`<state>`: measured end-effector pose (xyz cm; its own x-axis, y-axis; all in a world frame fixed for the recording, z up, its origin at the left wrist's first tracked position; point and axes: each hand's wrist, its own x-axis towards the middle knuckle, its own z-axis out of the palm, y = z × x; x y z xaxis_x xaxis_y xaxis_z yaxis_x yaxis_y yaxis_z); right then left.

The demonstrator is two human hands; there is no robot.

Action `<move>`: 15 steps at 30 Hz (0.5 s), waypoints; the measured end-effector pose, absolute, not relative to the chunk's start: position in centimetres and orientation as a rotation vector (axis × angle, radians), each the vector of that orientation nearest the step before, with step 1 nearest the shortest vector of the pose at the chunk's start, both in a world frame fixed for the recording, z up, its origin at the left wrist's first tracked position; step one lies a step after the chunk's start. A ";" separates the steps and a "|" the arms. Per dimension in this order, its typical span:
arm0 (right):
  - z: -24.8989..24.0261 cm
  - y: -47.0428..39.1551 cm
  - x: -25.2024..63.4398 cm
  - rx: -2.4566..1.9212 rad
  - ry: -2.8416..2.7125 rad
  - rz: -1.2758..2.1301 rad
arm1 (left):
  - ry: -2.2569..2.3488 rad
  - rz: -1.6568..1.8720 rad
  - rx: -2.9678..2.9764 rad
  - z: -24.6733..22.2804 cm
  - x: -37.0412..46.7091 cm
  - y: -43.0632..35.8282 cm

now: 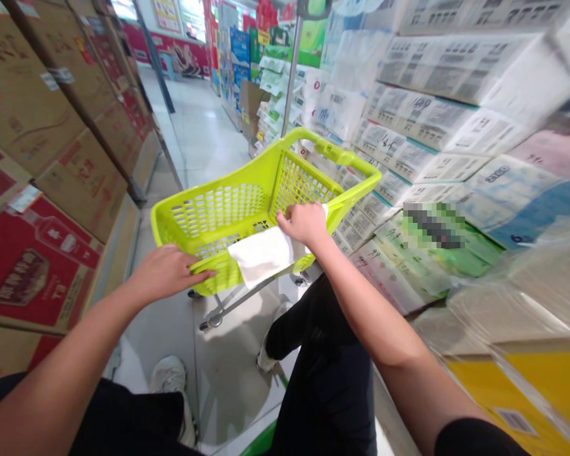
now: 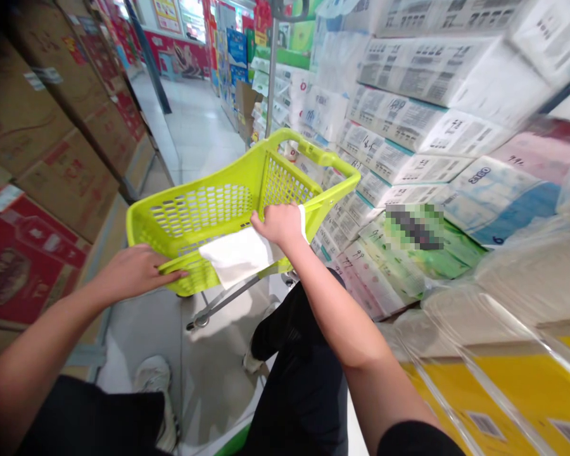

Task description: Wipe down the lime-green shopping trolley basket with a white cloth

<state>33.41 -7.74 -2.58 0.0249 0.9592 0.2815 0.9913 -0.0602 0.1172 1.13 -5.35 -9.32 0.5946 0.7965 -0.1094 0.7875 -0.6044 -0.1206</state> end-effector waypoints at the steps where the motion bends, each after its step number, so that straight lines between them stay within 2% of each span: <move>1: -2.5 -7.7 33.7 -2.178 -2.055 -0.447 | -1.374 0.224 -2.733 -9.4 1.3 -5.4; 10: -4.5 -9.7 27.9 -1.942 -2.256 -0.320 | -1.397 0.268 -2.678 -9.2 2.3 -5.8; 15: -4.1 -9.9 28.6 -1.891 -2.336 -0.313 | -1.374 0.209 -2.716 -9.7 1.2 -5.4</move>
<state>28.56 -9.87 -4.10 -0.2122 0.9518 0.2216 0.9765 0.1979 0.0849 1.20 -5.40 -9.74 0.5858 0.8064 -0.0809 0.7940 -0.5910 -0.1421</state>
